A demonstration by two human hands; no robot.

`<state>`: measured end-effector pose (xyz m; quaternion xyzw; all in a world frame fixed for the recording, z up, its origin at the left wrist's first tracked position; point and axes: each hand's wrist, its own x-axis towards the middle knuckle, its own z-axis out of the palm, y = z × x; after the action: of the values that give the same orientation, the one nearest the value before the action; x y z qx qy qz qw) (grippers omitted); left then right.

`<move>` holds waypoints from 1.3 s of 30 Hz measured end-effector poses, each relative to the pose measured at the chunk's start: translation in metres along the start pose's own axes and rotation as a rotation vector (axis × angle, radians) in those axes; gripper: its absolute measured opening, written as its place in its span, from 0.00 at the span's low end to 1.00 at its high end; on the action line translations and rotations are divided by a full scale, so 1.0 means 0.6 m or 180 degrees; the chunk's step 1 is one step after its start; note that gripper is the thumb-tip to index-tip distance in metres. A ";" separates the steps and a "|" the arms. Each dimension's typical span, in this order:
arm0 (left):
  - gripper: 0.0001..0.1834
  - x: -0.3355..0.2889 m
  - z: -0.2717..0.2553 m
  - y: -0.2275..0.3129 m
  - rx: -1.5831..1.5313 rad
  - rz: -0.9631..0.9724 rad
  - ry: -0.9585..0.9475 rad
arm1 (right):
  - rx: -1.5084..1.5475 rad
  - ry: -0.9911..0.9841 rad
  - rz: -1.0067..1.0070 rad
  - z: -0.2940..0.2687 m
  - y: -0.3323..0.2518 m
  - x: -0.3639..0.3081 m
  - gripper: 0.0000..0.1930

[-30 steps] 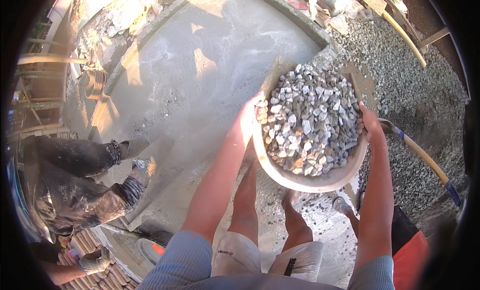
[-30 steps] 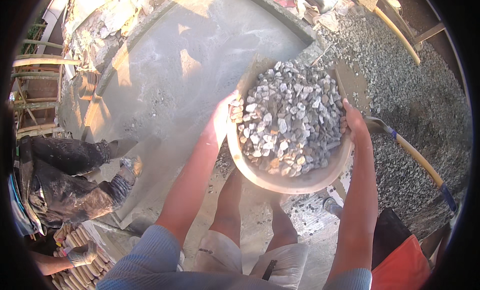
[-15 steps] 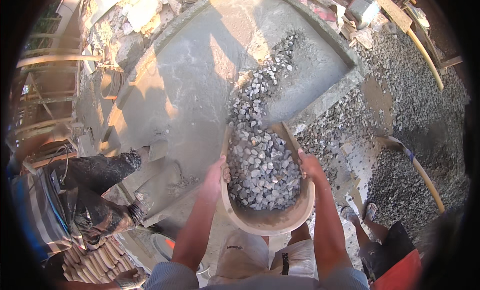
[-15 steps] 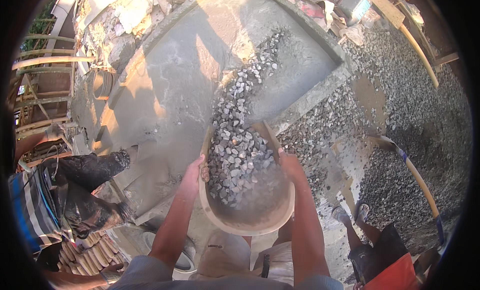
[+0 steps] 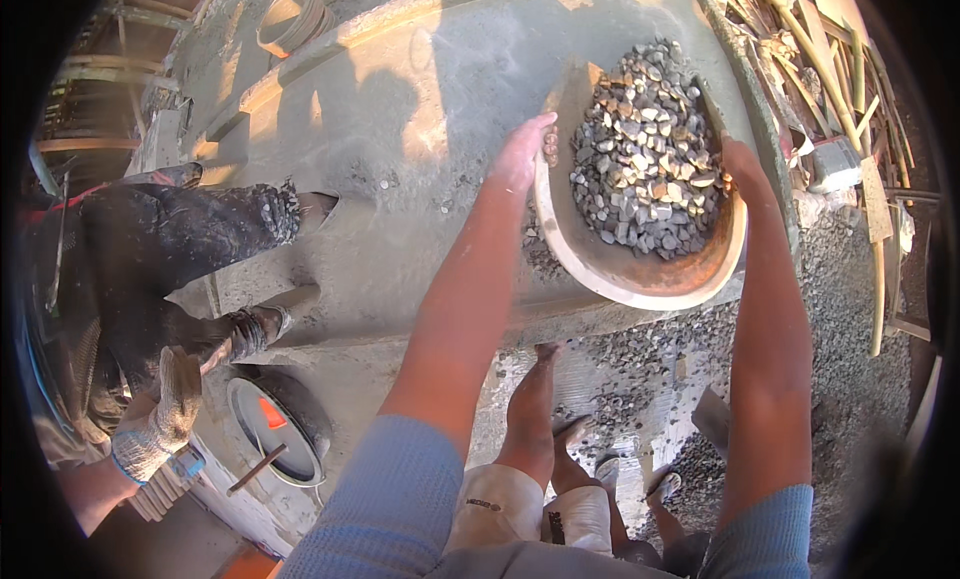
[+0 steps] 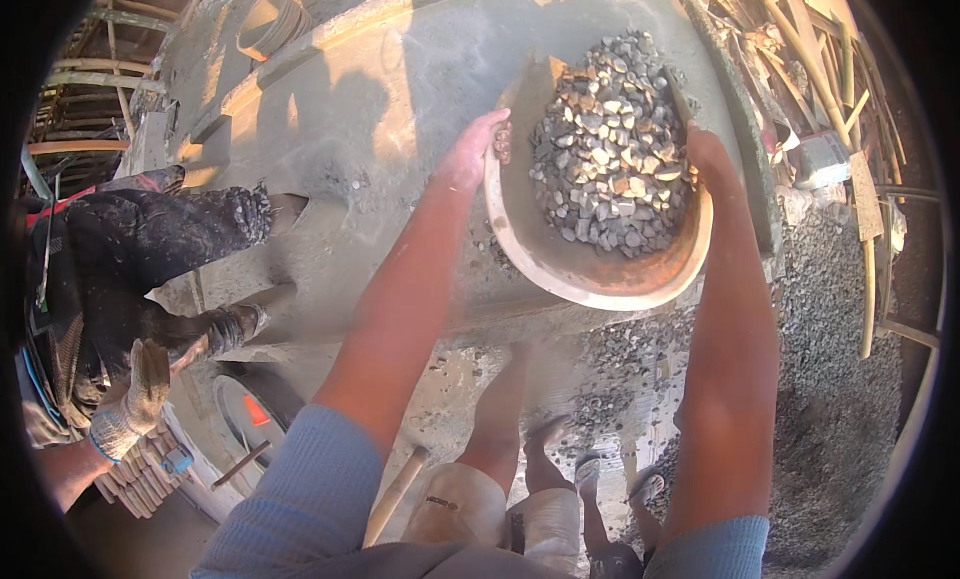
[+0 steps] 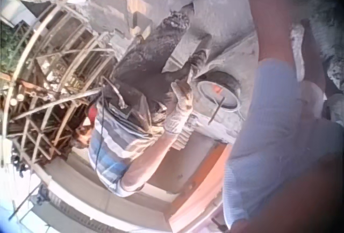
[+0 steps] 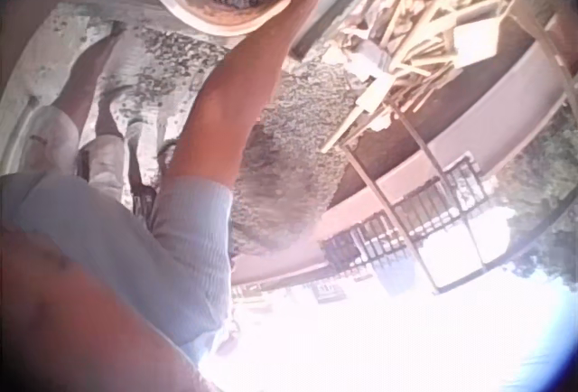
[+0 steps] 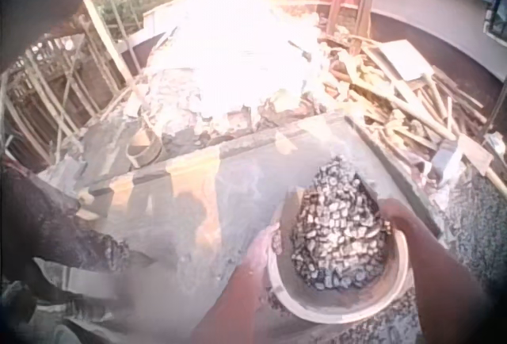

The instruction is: The person repeatedly picks up a basin filled with gravel and pours it onto a concrete slab. Other workers are present, mixing materials nearby. The person also handles a hose briefly.

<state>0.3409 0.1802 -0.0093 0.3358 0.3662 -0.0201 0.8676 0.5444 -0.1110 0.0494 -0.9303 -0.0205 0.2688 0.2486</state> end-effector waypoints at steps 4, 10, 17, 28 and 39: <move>0.13 -0.112 -0.124 0.072 0.0015 0.0062 0.0343 | 0.0766 -0.0480 -0.0069 0.126 -0.048 -0.033 0.30; 0.10 -0.294 -0.141 0.027 0.0724 -0.0295 0.1147 | 0.1866 -0.1128 0.0601 0.239 0.016 -0.231 0.26; 0.07 -0.184 -0.084 -0.028 0.0308 -0.1003 -0.0053 | 0.4174 -0.1354 0.2594 0.037 0.082 -0.272 0.20; 0.16 -0.202 -0.460 0.204 -0.1816 0.0014 0.0253 | 0.2929 -0.2104 -0.0215 0.246 -0.490 -0.038 0.08; 0.19 -0.587 -0.291 -0.053 -0.1253 -0.0283 0.1315 | 0.3742 -0.1789 0.1641 0.141 -0.036 -0.446 0.14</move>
<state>-0.0342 0.1859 0.1128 0.1415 0.5465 0.0821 0.8214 0.2745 -0.1001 0.1289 -0.5120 0.2861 0.5162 0.6241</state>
